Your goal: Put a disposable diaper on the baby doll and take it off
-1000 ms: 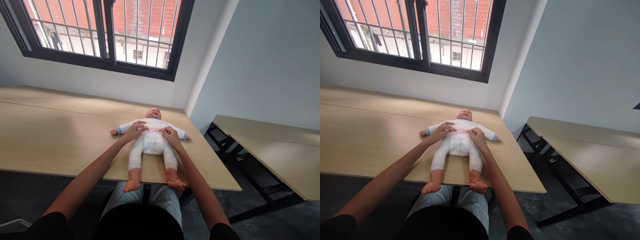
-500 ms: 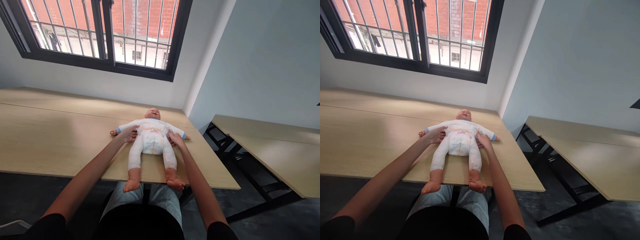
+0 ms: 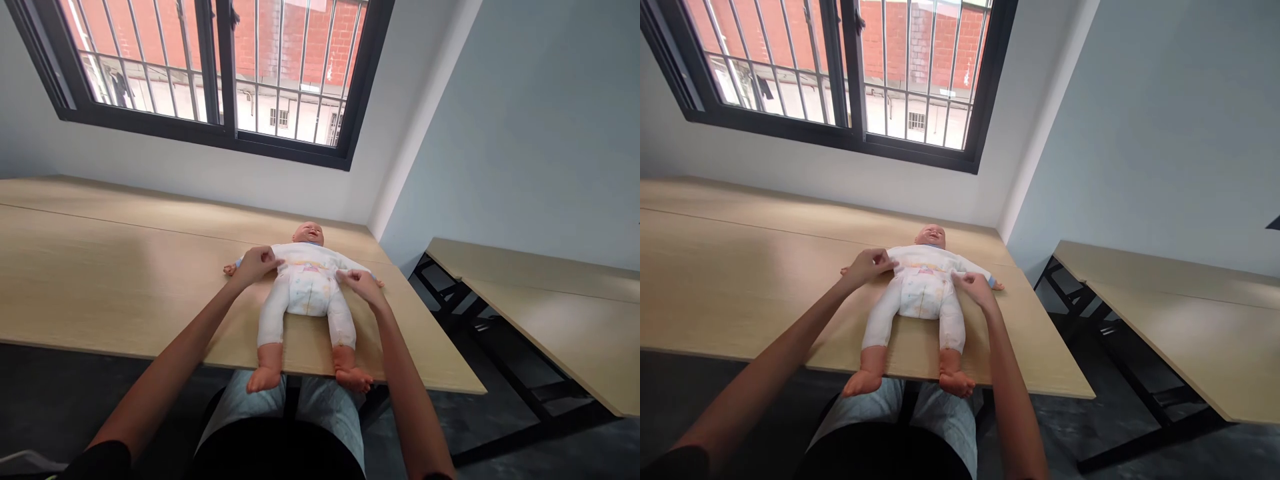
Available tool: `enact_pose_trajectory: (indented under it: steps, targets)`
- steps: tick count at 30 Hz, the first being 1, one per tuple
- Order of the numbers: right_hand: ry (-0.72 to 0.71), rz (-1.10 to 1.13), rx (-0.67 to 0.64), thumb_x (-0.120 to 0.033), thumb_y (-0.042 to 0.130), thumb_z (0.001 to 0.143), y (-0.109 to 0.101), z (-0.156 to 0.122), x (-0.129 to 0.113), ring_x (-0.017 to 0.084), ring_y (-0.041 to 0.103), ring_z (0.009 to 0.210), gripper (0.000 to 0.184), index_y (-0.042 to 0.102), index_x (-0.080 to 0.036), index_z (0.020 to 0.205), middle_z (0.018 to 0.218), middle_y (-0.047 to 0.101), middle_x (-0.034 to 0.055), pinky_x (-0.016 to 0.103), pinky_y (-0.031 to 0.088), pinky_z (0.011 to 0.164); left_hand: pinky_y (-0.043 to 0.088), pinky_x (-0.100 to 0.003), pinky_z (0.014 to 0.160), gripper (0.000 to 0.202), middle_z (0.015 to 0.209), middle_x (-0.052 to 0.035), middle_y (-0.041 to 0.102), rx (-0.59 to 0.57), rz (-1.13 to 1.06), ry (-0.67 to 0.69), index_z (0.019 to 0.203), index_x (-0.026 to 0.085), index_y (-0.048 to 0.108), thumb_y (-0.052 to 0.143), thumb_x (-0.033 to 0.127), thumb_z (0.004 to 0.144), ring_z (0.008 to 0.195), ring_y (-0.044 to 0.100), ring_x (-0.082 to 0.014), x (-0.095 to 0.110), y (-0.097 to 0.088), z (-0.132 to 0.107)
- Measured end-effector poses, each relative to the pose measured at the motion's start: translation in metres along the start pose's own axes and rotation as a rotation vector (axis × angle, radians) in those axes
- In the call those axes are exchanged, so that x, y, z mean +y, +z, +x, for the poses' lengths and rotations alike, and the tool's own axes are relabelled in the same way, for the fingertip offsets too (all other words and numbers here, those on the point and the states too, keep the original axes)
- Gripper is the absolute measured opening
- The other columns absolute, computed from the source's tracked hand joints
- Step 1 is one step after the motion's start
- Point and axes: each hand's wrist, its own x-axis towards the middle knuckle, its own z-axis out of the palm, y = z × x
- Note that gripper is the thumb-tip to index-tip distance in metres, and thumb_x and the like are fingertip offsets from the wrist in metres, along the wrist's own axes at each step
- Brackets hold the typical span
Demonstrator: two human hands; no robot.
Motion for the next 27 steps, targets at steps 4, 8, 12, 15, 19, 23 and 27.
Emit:
enact_pose_trajectory:
  steps: [4,8,12,15,19,23,27]
  targets:
    - [0.035,0.087,-0.396,-0.051,0.077,0.072,-0.006,-0.016,-0.001,0.014,0.051,0.065,0.037,0.066,-0.016,0.067,0.069,0.060,0.0014,0.025,0.036,0.058,0.027,-0.023,0.050,0.043,0.052,0.0040,0.046,-0.233,0.159,0.098,0.047,0.017,0.054,0.083,0.048,0.055,0.053,0.040,-0.0106,0.003,-0.003,-0.012]
    - [0.012,0.074,-0.427,-0.049,0.081,0.066,-0.003,-0.020,-0.004,0.016,0.055,0.071,0.034,0.072,-0.017,0.070,0.075,0.065,0.0036,0.026,0.040,0.062,0.029,-0.024,0.053,0.034,0.061,0.0020,0.053,-0.349,0.230,0.173,0.059,0.018,0.068,0.083,0.048,0.059,0.059,0.044,-0.0123,0.003,0.001,-0.015]
    - [-0.104,-0.030,-0.392,-0.049,0.080,0.068,0.004,-0.022,-0.010,0.018,0.053,0.074,0.031,0.076,-0.019,0.073,0.078,0.066,0.0045,0.028,0.040,0.064,0.033,-0.025,0.057,0.028,0.066,0.0006,0.055,-0.432,0.270,0.240,0.068,0.019,0.075,0.081,0.046,0.063,0.064,0.046,-0.0135,0.004,0.007,-0.017]
    - [-0.147,-0.052,-0.346,-0.049,0.078,0.070,0.009,-0.023,-0.013,0.017,0.052,0.073,0.031,0.075,-0.019,0.072,0.075,0.065,0.0037,0.028,0.038,0.064,0.032,-0.025,0.056,0.030,0.064,0.0013,0.052,-0.426,0.262,0.249,0.066,0.018,0.073,0.080,0.047,0.064,0.061,0.045,-0.0128,0.003,0.009,-0.018]
    - [-0.132,-0.022,-0.320,-0.049,0.078,0.069,0.009,-0.023,-0.013,0.015,0.048,0.068,0.033,0.071,-0.017,0.068,0.072,0.061,0.0019,0.026,0.036,0.060,0.029,-0.024,0.054,0.032,0.062,0.0023,0.049,-0.438,0.245,0.243,0.063,0.017,0.069,0.079,0.047,0.064,0.059,0.041,-0.0116,0.000,0.006,-0.016]
    - [-0.103,-0.011,-0.355,-0.049,0.077,0.070,0.005,-0.023,-0.015,0.014,0.047,0.066,0.033,0.068,-0.017,0.068,0.070,0.059,0.0007,0.025,0.035,0.059,0.028,-0.024,0.053,0.032,0.060,0.0034,0.045,-0.481,0.230,0.238,0.063,0.017,0.067,0.079,0.046,0.065,0.058,0.040,-0.0114,0.000,0.003,-0.012]
    - [-0.105,-0.003,-0.359,-0.048,0.076,0.071,0.005,-0.025,-0.019,0.014,0.047,0.068,0.033,0.068,-0.017,0.068,0.070,0.060,0.0013,0.026,0.034,0.060,0.028,-0.025,0.055,0.031,0.063,0.0025,0.049,-0.491,0.243,0.247,0.063,0.017,0.067,0.077,0.046,0.068,0.060,0.040,-0.0115,0.003,0.003,-0.014]
